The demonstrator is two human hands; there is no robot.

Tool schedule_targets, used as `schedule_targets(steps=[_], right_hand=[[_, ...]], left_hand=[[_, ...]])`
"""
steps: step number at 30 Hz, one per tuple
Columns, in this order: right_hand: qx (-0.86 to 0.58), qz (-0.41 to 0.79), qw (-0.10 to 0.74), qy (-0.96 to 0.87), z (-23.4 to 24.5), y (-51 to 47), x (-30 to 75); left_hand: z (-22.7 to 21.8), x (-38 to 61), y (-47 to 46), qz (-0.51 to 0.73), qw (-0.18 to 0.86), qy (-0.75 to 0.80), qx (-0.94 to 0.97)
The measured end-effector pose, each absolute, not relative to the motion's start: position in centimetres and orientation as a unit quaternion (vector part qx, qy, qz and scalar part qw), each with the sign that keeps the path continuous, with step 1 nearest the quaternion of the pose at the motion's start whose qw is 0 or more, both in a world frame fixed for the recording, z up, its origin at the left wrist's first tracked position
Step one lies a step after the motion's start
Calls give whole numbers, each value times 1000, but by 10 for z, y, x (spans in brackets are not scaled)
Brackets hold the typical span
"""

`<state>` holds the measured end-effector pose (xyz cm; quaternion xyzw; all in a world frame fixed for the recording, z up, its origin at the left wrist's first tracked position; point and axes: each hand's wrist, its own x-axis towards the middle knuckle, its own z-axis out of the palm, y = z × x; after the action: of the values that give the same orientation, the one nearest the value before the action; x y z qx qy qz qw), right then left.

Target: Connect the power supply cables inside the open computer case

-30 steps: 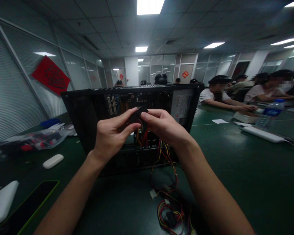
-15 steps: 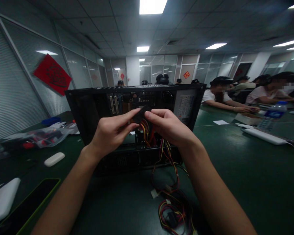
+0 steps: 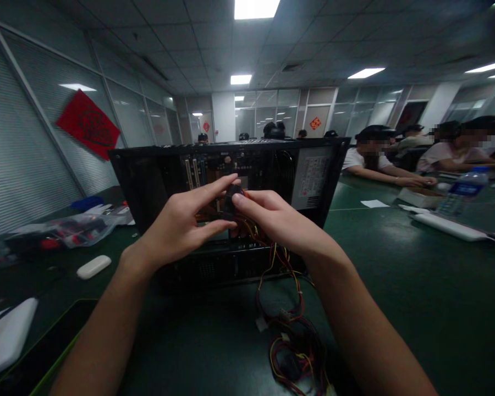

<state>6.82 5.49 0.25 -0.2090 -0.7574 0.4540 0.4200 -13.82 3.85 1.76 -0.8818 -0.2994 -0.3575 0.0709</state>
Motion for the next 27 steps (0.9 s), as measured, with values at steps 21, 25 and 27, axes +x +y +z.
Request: schedule_targets(steps=[21,25,27], right_hand=[[-229,345,351,-840,-4,59,62],[-232,352,351,-836,-4,59,62],[-244,359,349,-831,-5,59,61]], left_hand=[[22,-145,36,-285,152,-304,-896],[20,-145,37,-279,152,-302,-899],[19,-145,39,-277,157,-302,-899]])
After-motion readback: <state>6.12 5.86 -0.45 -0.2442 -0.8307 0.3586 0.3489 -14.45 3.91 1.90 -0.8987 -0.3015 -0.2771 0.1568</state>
